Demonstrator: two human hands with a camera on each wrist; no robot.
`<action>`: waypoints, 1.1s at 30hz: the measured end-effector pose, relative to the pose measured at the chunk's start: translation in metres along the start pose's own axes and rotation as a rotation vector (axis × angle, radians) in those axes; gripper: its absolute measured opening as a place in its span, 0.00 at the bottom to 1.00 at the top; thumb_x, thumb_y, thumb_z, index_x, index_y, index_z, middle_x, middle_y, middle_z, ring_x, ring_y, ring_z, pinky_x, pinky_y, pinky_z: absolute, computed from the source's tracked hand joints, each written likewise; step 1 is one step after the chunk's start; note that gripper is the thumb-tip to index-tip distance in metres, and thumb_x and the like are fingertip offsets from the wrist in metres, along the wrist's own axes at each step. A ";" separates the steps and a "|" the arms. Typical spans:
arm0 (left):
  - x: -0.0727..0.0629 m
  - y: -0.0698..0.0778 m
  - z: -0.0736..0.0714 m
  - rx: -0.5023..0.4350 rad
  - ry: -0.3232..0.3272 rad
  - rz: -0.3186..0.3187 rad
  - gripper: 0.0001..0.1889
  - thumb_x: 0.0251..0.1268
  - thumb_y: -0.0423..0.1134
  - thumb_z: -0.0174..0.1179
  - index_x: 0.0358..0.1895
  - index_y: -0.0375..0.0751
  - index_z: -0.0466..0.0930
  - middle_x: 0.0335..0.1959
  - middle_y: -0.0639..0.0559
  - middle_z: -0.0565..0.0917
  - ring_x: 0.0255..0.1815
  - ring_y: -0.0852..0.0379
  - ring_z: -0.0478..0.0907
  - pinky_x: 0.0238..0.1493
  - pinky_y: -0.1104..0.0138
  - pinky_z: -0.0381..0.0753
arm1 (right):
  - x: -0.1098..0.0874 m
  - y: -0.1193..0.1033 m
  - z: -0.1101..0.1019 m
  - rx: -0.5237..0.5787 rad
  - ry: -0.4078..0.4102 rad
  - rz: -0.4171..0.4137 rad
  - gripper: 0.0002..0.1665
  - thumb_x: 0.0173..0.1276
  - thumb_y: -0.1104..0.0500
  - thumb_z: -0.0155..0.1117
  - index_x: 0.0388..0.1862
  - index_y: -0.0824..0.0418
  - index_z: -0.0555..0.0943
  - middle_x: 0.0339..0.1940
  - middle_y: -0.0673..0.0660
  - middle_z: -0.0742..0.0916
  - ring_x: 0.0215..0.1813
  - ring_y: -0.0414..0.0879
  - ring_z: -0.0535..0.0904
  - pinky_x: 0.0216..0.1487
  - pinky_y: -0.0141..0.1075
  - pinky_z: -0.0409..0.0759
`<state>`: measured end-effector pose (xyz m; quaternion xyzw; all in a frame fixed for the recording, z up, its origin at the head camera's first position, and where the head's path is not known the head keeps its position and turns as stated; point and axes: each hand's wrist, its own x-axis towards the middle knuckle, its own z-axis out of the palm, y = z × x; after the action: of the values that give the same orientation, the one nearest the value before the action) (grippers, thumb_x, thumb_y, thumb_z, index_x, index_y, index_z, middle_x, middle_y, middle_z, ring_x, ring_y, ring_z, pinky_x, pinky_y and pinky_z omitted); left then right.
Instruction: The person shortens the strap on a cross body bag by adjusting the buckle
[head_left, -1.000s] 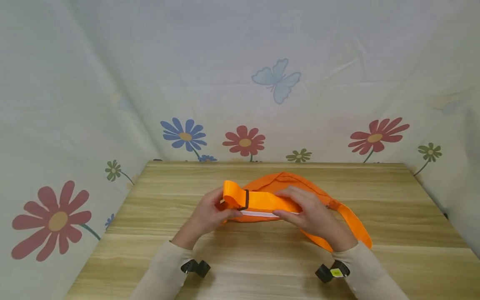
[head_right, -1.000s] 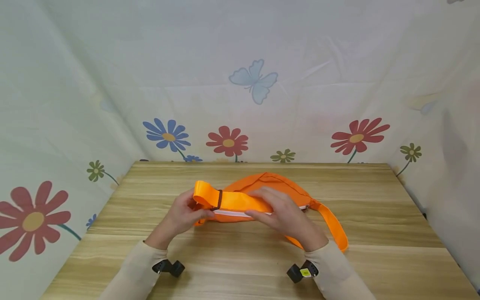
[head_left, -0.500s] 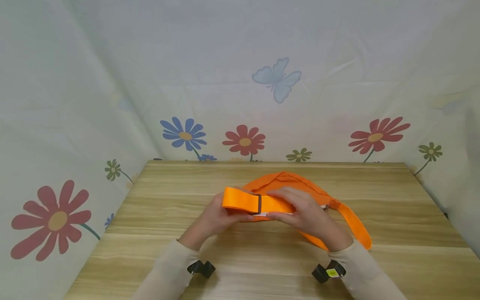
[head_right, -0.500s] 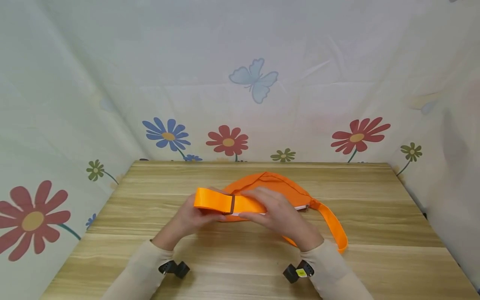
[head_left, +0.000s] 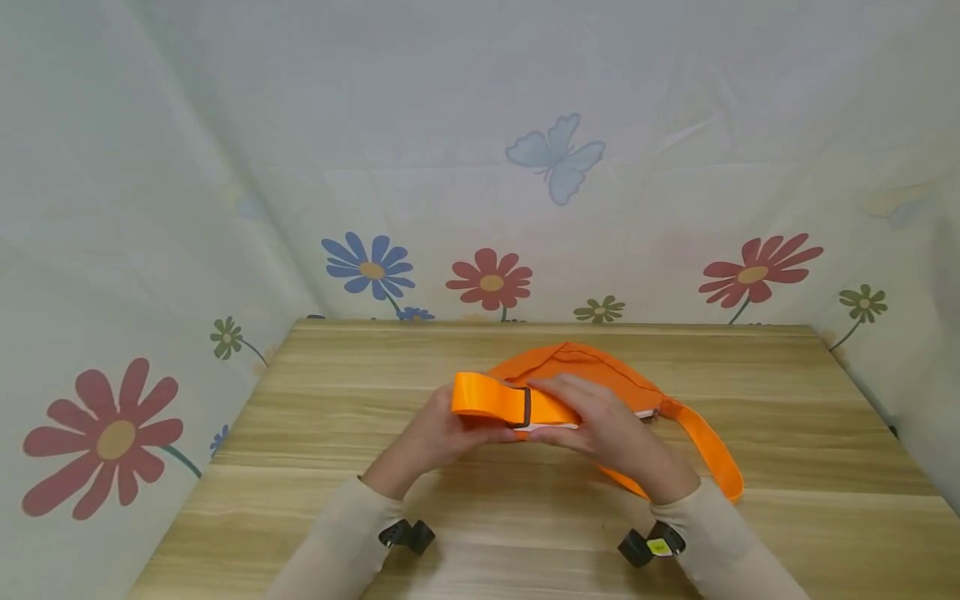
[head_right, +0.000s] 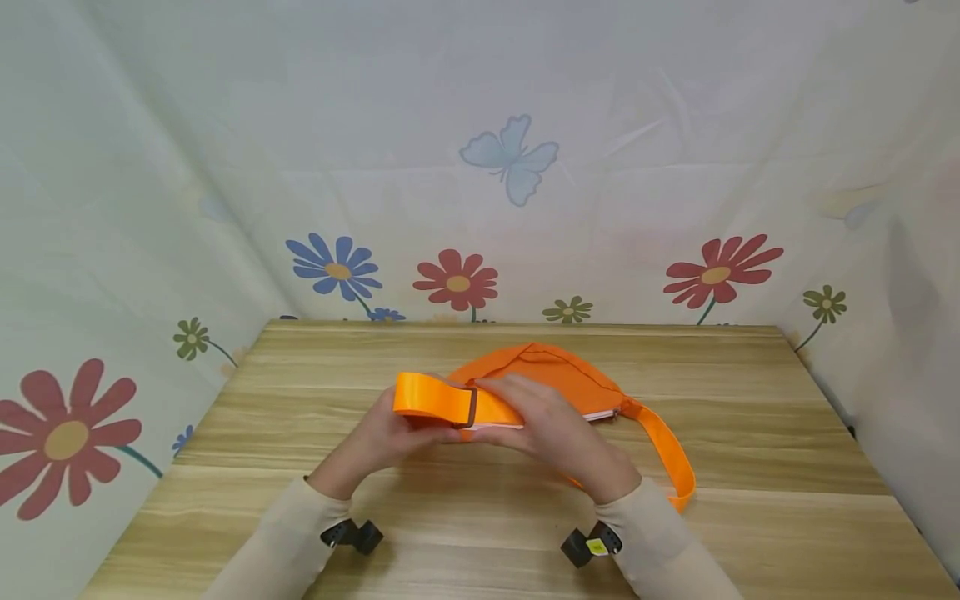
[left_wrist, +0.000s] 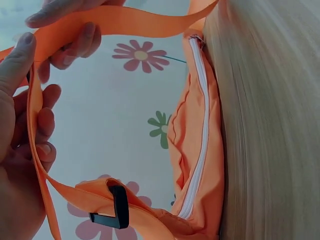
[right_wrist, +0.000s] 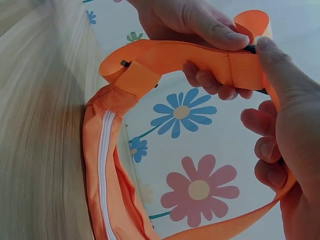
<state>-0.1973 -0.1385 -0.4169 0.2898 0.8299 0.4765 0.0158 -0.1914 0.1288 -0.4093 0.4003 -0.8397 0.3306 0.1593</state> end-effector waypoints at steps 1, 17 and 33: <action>0.000 0.000 0.000 0.000 0.001 -0.001 0.28 0.63 0.42 0.79 0.66 0.46 0.81 0.59 0.52 0.88 0.59 0.52 0.85 0.70 0.57 0.85 | 0.000 0.000 0.001 -0.006 -0.001 -0.003 0.39 0.66 0.40 0.76 0.69 0.60 0.82 0.58 0.52 0.91 0.53 0.47 0.86 0.53 0.40 0.90; 0.001 0.003 0.005 0.086 -0.027 0.034 0.32 0.62 0.41 0.81 0.68 0.45 0.78 0.61 0.52 0.87 0.60 0.52 0.84 0.69 0.56 0.85 | 0.004 -0.001 0.003 -0.062 0.002 -0.106 0.39 0.65 0.43 0.80 0.68 0.62 0.82 0.57 0.55 0.90 0.54 0.49 0.89 0.57 0.43 0.91; 0.000 0.004 -0.001 0.321 -0.038 0.136 0.28 0.62 0.43 0.80 0.65 0.46 0.85 0.61 0.53 0.89 0.61 0.51 0.86 0.67 0.55 0.87 | 0.002 0.005 -0.005 -0.027 -0.080 -0.084 0.34 0.59 0.53 0.87 0.61 0.62 0.84 0.52 0.53 0.91 0.49 0.45 0.88 0.54 0.42 0.91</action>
<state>-0.1964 -0.1380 -0.4129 0.3532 0.8732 0.3323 -0.0471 -0.1967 0.1331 -0.4067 0.4457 -0.8324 0.2959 0.1448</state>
